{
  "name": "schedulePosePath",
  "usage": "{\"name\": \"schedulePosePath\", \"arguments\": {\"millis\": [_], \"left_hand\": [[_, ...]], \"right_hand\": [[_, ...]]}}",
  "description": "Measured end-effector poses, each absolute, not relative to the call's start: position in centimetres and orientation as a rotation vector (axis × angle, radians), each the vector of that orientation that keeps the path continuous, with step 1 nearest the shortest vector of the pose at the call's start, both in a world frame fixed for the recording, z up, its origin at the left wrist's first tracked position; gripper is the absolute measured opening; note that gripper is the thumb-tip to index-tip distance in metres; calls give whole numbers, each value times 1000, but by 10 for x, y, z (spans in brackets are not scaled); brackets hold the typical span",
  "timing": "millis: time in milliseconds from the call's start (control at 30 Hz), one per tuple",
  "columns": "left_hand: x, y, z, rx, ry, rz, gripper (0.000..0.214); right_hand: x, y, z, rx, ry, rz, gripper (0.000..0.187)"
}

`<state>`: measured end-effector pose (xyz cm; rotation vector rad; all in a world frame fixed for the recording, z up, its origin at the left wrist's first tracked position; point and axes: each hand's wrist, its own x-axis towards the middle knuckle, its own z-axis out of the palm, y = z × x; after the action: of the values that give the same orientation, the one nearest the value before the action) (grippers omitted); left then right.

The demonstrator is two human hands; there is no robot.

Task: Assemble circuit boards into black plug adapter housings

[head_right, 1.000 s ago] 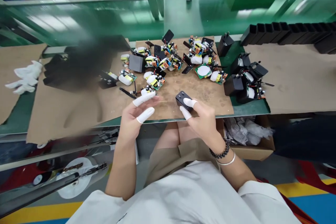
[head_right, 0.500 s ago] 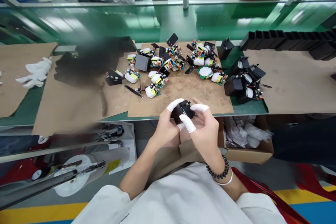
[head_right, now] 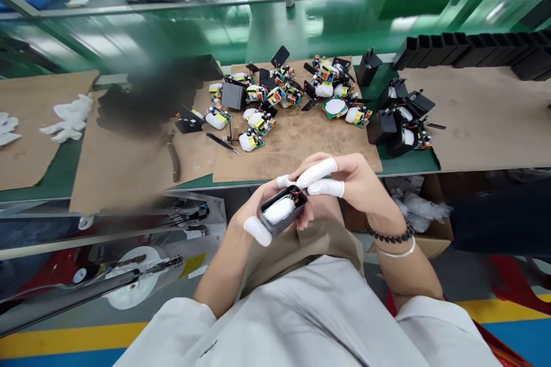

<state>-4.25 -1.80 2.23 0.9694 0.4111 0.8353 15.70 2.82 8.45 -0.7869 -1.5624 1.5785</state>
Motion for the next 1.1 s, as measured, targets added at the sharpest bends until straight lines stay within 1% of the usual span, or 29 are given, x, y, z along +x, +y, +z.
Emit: {"name": "schedulePosePath", "arguments": {"millis": [67, 100, 133, 200, 267, 333, 400, 500, 600, 733, 867, 1000, 1100], "left_hand": [[-39, -19, 23, 921, 382, 832, 75], [-38, -20, 23, 921, 395, 855, 77], [-37, -21, 24, 931, 426, 896, 80], [-36, -22, 25, 959, 537, 1009, 87], [-36, -23, 25, 986, 679, 1127, 88], [-33, -24, 23, 1022, 818, 1242, 85], [-28, -25, 22, 1086, 975, 1347, 80], [-19, -27, 24, 1277, 1323, 1451, 68], [-14, -27, 35, 1582, 1625, 1520, 62], [-14, -23, 51, 1863, 1735, 1620, 55], [-13, -19, 58, 1901, 1710, 1625, 55], [-12, -19, 62, 1834, 1694, 1588, 60], [-13, -19, 64, 1768, 1686, 1545, 63]], "right_hand": [[151, 34, 70, -682, -1408, 1763, 36], [148, 35, 63, -693, -1326, 1810, 39], [146, 34, 57, -753, -1260, 1798, 37], [143, 28, 51, -939, -1192, 1586, 28], [143, 14, 51, -1079, -1168, 1251, 21], [141, -4, 54, -1126, -1182, 1026, 21], [135, -21, 55, -1122, -1254, 987, 29], [120, -34, 49, -1129, -1290, 1056, 48], [109, -26, 40, -1121, -1146, 1211, 56], [111, -9, 35, -1066, -984, 1558, 55], [121, -2, 39, -965, -1018, 1789, 48], [126, 1, 43, -920, -1079, 1908, 44], [126, -1, 47, -923, -1018, 1925, 42]]}}
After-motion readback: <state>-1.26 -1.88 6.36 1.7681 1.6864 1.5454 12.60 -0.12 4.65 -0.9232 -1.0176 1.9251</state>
